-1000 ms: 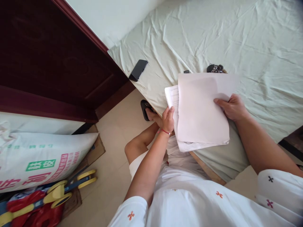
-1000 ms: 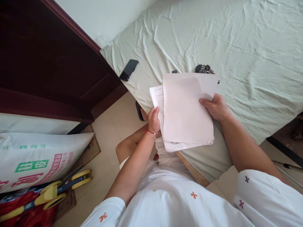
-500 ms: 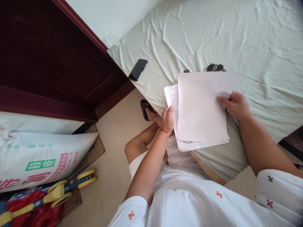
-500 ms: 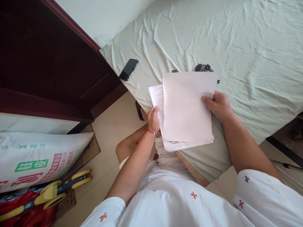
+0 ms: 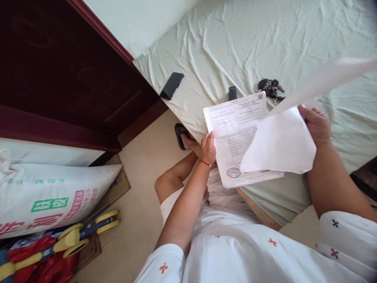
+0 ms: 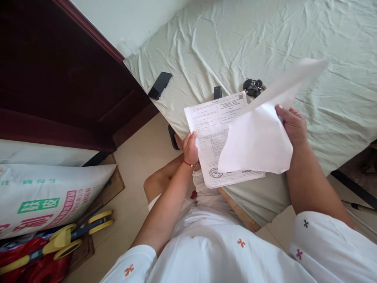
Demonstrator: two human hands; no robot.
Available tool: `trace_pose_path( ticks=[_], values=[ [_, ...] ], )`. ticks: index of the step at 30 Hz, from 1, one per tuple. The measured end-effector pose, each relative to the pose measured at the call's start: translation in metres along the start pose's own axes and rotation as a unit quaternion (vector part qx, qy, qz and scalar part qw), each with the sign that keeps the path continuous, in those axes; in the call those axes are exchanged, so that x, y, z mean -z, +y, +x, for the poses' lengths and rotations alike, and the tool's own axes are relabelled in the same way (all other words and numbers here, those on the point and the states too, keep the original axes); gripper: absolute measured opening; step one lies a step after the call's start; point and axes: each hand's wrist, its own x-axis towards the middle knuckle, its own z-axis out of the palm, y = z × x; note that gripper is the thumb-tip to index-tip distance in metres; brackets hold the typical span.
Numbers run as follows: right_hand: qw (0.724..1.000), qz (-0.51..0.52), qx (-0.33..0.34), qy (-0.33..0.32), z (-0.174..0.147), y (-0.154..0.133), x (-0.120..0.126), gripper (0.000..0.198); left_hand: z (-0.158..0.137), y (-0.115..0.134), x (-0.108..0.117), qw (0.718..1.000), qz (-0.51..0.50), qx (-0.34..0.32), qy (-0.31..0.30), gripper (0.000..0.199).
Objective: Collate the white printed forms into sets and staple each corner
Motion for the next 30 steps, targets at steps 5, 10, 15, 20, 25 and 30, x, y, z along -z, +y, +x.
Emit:
trace_pose_path(
  ticks=[5,10,15,20,25,30],
  values=[
    [1.000,-0.017,-0.003,-0.009,0.002,0.001,0.005,0.035,-0.002,0.006,-0.004,1.000,-0.013,-0.012,0.003,0.041],
    [0.999,-0.032,-0.014,-0.004,-0.001,0.000,0.004,0.037,-0.003,0.014,-0.006,0.997,-0.057,-0.014,-0.049,0.042],
    [1.000,-0.008,-0.013,-0.018,-0.005,-0.003,-0.001,0.036,-0.003,0.014,-0.007,0.998,-0.066,0.010,-0.014,0.038],
    [0.998,0.051,-0.019,-0.006,-0.006,-0.005,-0.003,0.029,-0.005,0.016,-0.006,0.998,-0.050,0.014,-0.019,0.039],
    [0.998,0.057,-0.042,-0.002,-0.007,-0.007,-0.005,0.023,-0.004,0.011,-0.005,0.999,-0.024,0.046,0.001,0.036],
    [0.998,0.039,-0.037,0.009,-0.007,-0.008,-0.006,0.027,-0.001,0.003,-0.004,0.996,-0.013,0.064,0.058,0.033]
  ],
)
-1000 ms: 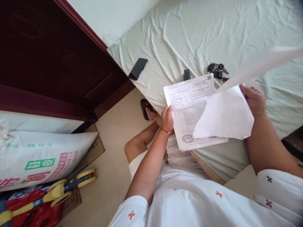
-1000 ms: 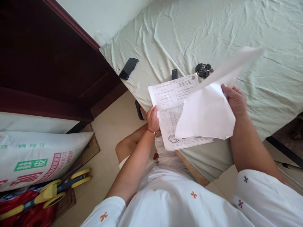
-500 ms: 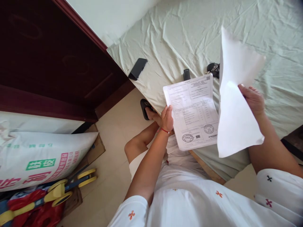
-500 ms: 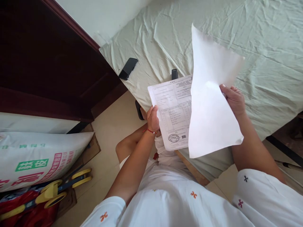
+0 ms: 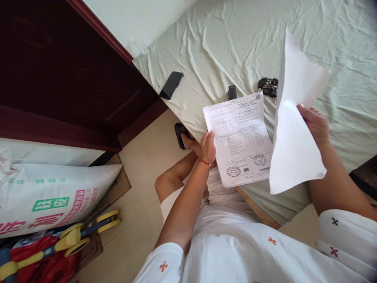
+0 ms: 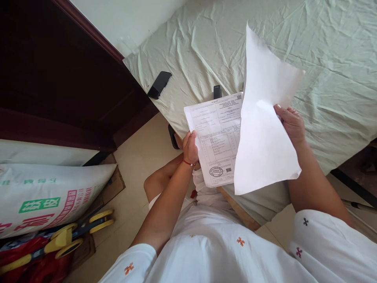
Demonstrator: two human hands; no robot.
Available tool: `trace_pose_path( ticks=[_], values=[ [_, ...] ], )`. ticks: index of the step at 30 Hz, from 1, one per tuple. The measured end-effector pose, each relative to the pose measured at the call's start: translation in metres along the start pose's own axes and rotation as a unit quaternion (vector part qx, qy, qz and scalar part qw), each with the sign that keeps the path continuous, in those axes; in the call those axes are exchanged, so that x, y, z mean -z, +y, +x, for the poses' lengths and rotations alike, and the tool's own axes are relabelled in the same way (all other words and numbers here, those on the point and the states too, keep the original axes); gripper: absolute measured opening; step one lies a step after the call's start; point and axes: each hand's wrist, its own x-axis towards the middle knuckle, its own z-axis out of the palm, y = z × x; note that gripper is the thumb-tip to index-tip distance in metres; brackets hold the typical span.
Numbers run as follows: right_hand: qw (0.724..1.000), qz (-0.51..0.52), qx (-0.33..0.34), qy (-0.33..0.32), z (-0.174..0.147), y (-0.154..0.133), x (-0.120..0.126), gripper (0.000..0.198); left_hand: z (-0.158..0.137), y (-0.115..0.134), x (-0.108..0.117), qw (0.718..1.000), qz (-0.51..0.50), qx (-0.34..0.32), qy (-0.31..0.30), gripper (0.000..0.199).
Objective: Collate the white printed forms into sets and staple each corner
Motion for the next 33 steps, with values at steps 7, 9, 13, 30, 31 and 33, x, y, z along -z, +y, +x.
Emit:
trace_pose_path(
  ticks=[7,9,13,30,31,33],
  values=[
    [1.000,-0.020,0.016,-0.002,0.002,0.002,0.001,0.028,0.002,-0.002,-0.001,0.998,-0.042,-0.034,-0.039,0.032],
    [1.000,-0.014,0.008,-0.001,0.002,0.002,0.001,0.026,0.002,-0.001,-0.001,0.998,-0.044,-0.033,-0.036,0.032],
    [1.000,0.006,0.003,0.003,0.002,0.003,0.000,0.023,0.000,0.000,0.000,0.999,-0.025,-0.038,-0.031,0.033],
    [0.998,-0.039,0.018,-0.038,-0.012,0.018,-0.012,0.028,-0.007,0.016,-0.003,0.986,-0.087,-0.065,-0.126,0.049],
    [0.997,-0.052,0.009,-0.059,-0.013,0.021,-0.013,0.031,-0.006,0.015,-0.003,0.987,-0.079,-0.069,-0.124,0.048],
    [0.994,-0.064,-0.002,-0.094,-0.014,0.026,-0.013,0.034,-0.003,0.011,-0.002,0.988,-0.061,-0.086,-0.111,0.045]
  ],
)
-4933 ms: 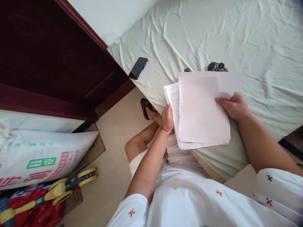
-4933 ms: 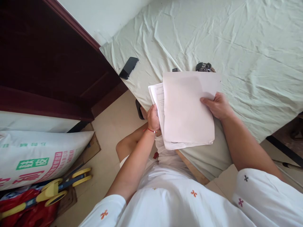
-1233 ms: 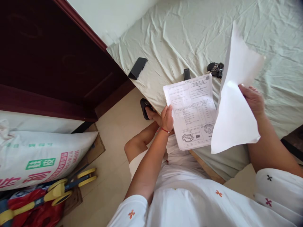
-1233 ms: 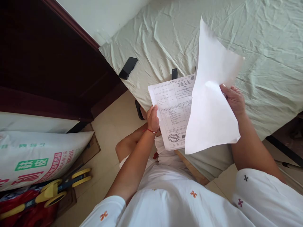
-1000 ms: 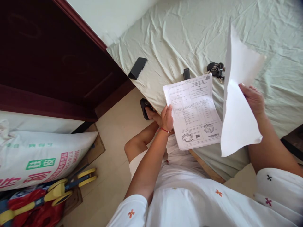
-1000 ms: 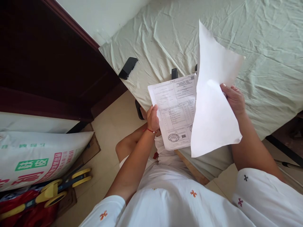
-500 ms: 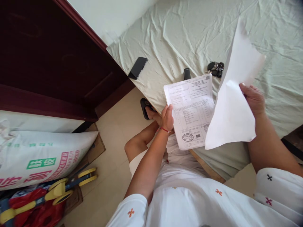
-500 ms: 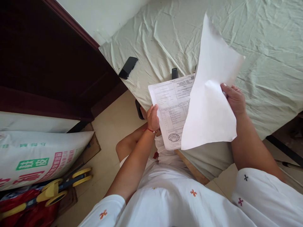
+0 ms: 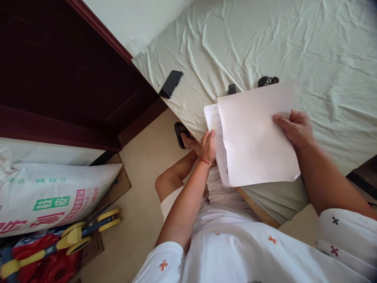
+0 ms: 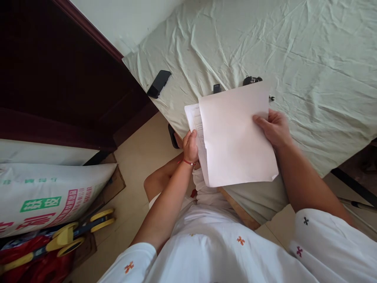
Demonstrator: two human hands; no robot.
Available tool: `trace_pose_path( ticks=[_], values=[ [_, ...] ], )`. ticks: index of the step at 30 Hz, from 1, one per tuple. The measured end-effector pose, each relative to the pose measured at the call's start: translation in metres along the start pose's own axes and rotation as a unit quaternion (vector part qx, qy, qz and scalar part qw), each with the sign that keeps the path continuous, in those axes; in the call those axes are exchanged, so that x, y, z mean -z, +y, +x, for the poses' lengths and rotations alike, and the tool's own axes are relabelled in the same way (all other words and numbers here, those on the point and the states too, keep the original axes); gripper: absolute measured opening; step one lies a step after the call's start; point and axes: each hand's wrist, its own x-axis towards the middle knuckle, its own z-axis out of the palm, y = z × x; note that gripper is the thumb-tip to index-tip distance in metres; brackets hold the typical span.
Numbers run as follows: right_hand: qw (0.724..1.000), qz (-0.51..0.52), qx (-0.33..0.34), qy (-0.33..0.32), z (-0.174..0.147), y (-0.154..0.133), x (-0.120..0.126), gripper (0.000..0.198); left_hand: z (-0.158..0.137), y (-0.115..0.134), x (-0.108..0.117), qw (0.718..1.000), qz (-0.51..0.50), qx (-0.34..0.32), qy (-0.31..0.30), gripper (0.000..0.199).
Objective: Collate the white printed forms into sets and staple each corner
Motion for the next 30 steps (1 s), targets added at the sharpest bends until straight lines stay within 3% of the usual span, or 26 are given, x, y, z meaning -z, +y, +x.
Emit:
trace_pose_path(
  ticks=[7,13,18,23,30],
  values=[
    [0.998,-0.044,-0.003,-0.041,0.003,0.012,0.001,0.028,0.002,-0.003,0.001,0.999,0.036,-0.008,0.030,0.044],
    [0.994,-0.081,0.036,-0.067,-0.001,0.015,-0.001,0.020,-0.001,-0.001,-0.001,1.000,0.010,-0.016,0.002,0.049],
    [0.994,-0.094,0.031,-0.043,-0.004,0.019,-0.008,0.018,-0.002,0.003,-0.002,1.000,-0.001,-0.020,-0.010,0.051],
    [0.988,-0.125,0.070,-0.056,-0.005,0.020,-0.009,0.019,-0.002,0.003,-0.001,1.000,-0.003,-0.016,-0.017,0.053],
    [0.995,-0.091,0.039,-0.032,-0.006,0.016,-0.013,0.015,-0.003,-0.001,-0.002,0.998,-0.044,-0.005,-0.035,0.046]
  ],
)
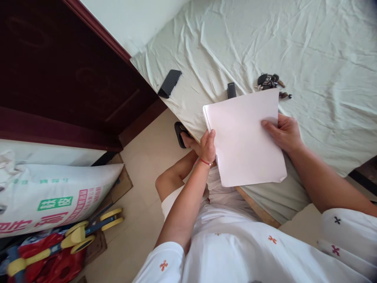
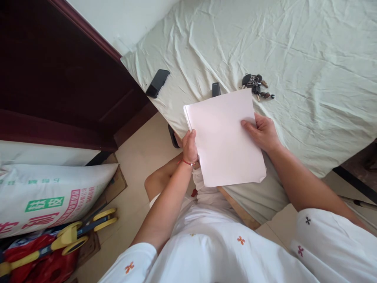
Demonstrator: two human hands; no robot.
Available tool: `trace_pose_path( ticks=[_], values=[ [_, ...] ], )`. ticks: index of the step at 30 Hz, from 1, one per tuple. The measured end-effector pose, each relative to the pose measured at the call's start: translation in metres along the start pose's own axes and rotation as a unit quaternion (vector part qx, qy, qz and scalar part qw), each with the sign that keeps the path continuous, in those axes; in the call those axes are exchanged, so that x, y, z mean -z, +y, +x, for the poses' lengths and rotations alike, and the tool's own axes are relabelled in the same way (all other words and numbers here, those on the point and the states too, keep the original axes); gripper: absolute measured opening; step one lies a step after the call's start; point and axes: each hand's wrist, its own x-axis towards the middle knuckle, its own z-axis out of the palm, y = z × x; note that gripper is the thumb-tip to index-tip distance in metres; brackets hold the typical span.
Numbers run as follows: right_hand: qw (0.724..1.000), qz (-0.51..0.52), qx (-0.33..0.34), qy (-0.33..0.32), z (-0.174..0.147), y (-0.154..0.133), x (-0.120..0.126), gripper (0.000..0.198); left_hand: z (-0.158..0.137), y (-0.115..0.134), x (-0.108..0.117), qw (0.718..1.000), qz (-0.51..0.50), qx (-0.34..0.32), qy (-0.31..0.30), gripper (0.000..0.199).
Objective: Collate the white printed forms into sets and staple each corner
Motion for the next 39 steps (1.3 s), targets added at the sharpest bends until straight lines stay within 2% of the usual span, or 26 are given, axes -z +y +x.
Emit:
trace_pose_path(
  ticks=[4,10,16,18,21,23,25,27,31,35,39],
  values=[
    [1.000,0.003,-0.004,0.005,0.000,0.000,-0.001,0.015,-0.001,0.002,0.000,1.000,0.017,0.002,-0.006,0.049],
    [0.999,-0.036,0.030,-0.023,0.000,0.005,0.004,0.021,-0.001,0.001,0.000,1.000,0.019,0.008,-0.010,0.050],
    [0.994,-0.076,0.059,-0.046,0.005,0.015,0.006,0.030,-0.004,0.002,0.001,0.999,0.039,0.030,0.021,0.051],
    [0.991,-0.081,0.109,-0.016,0.008,0.016,0.005,0.041,-0.005,0.005,0.001,0.998,0.050,0.028,0.020,0.051],
    [0.974,-0.097,0.191,0.075,0.009,0.010,0.005,0.052,-0.006,0.009,0.002,0.997,0.069,0.024,0.020,0.049],
    [0.959,-0.135,0.215,0.124,0.006,-0.002,0.007,0.042,-0.007,0.010,0.002,0.996,0.080,0.025,0.016,0.048],
    [0.944,-0.194,0.233,0.133,0.000,-0.017,0.010,0.027,-0.008,0.010,0.003,0.996,0.086,0.025,0.009,0.046],
    [0.925,-0.252,0.264,0.107,-0.007,-0.035,0.010,0.021,-0.009,0.010,0.003,0.996,0.086,0.028,0.004,0.044],
    [0.886,-0.315,0.339,0.029,-0.005,-0.069,-0.004,0.025,-0.011,0.010,0.002,0.996,0.075,0.046,0.005,0.044],
    [0.830,-0.379,0.396,-0.103,0.016,-0.083,-0.040,0.036,-0.014,0.011,0.002,0.996,0.069,0.061,0.016,0.046],
    [0.789,-0.423,0.422,-0.141,0.040,-0.079,-0.080,0.044,-0.016,0.014,0.001,0.997,0.052,0.063,0.005,0.044]
  ],
)
